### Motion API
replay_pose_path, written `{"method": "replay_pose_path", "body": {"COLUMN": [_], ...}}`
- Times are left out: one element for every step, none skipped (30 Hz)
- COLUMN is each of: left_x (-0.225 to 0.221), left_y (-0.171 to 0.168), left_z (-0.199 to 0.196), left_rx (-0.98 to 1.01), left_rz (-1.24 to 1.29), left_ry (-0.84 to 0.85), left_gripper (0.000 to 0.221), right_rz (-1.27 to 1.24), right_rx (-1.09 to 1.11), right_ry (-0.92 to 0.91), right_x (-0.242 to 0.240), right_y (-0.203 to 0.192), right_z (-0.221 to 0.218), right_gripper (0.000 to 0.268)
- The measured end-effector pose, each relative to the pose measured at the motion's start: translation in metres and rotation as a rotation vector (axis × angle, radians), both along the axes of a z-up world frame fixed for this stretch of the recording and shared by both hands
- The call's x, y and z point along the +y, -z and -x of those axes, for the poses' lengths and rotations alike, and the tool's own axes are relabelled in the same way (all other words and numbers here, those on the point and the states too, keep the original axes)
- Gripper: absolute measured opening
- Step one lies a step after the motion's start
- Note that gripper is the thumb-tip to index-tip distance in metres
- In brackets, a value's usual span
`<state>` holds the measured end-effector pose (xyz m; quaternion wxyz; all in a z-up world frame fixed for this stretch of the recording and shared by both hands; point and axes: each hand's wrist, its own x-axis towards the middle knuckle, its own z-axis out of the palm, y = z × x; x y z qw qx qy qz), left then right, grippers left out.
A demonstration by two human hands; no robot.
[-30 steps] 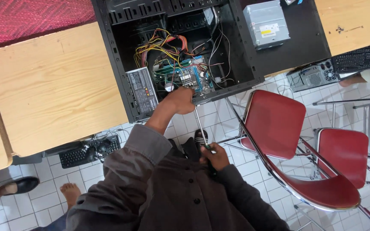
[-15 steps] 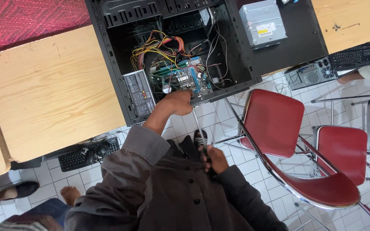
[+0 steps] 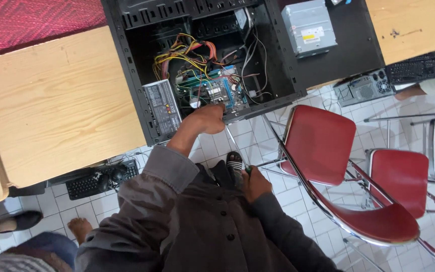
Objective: Securing a drive into a computer chassis using a screwdriver and screws
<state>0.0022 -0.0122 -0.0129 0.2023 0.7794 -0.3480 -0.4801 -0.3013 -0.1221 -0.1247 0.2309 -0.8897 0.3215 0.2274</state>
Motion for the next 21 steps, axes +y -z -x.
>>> {"method": "replay_pose_path", "body": {"left_x": [-0.001, -0.001, 0.0, -0.002, -0.003, -0.006, -0.001, 0.0, 0.002, -0.001, -0.004, -0.006, -0.004, -0.003, -0.002, -0.002, -0.002, -0.003, 0.003, 0.006, 0.01], "left_y": [0.004, 0.007, 0.011, 0.021, 0.032, 0.042, 0.025, 0.008, -0.01, 0.005, 0.02, 0.037, 0.033, 0.028, 0.024, 0.025, 0.027, 0.028, 0.004, -0.019, -0.042], "left_z": [0.0, -0.003, -0.006, -0.008, -0.009, -0.01, -0.006, -0.003, 0.0, -0.004, -0.009, -0.012, -0.011, -0.009, -0.007, -0.007, -0.006, -0.007, -0.002, 0.003, 0.009], "left_rx": [0.004, 0.002, 0.001, 0.002, 0.005, 0.009, 0.011, 0.026, 0.041, 0.036, 0.028, 0.023, 0.022, 0.022, 0.022, 0.022, 0.018, 0.013, 0.011, 0.017, 0.023], "left_rz": [0.001, 0.012, 0.024, 0.022, 0.026, 0.029, 0.028, 0.019, 0.01, 0.009, 0.016, 0.022, 0.02, 0.03, 0.04, 0.04, 0.04, 0.039, 0.037, 0.036, 0.035], "left_ry": [0.005, 0.007, 0.01, 0.01, 0.009, 0.012, 0.016, 0.007, -0.001, -0.005, -0.005, -0.007, -0.012, -0.019, -0.025, -0.026, -0.018, -0.008, -0.007, -0.015, -0.024], "left_gripper": [0.086, 0.086, 0.086, 0.086, 0.086, 0.087, 0.087, 0.086, 0.084, 0.084, 0.084, 0.083, 0.083, 0.082, 0.081, 0.081, 0.083, 0.085, 0.085, 0.085, 0.086], "right_rz": [0.001, -0.086, -0.172, -0.174, -0.789, -1.402, -1.402, -1.716, -2.025, -2.027, -1.967, -1.904, -1.906, -1.663, -1.42, -1.42, -1.115, -0.813, -0.815, -0.656, -0.497], "right_rx": [0.004, -0.083, -0.17, -0.169, -0.29, -0.404, -0.404, -0.263, -0.104, -0.102, -0.203, -0.299, -0.294, -0.36, -0.419, -0.418, -0.417, -0.414, -0.417, -0.385, -0.353], "right_ry": [0.005, 0.008, 0.01, 0.01, 0.372, 0.745, 0.75, 0.739, 0.711, 0.704, 0.697, 0.692, 0.688, 0.685, 0.674, 0.673, 0.547, 0.421, 0.421, 0.377, 0.333], "right_x": [-0.005, -0.009, -0.014, -0.013, -0.011, -0.01, -0.016, -0.025, -0.034, -0.031, -0.026, -0.021, -0.017, -0.013, -0.009, -0.009, -0.01, -0.01, -0.009, -0.01, -0.011], "right_y": [0.015, 0.032, 0.049, 0.049, 0.049, 0.048, 0.055, 0.061, 0.067, 0.065, 0.064, 0.063, 0.063, 0.061, 0.06, 0.052, 0.044, 0.036, 0.032, 0.029, 0.026], "right_z": [0.006, 0.007, 0.008, 0.008, 0.008, 0.01, 0.013, 0.016, 0.018, 0.016, 0.013, 0.013, 0.014, 0.015, 0.016, 0.019, 0.021, 0.021, 0.019, 0.018, 0.016], "right_gripper": [0.066, 0.061, 0.056, 0.056, 0.054, 0.055, 0.055, 0.055, 0.055, 0.055, 0.039, 0.024, 0.024, 0.021, 0.022, 0.022, 0.025, 0.032, 0.032, 0.033, 0.035]}}
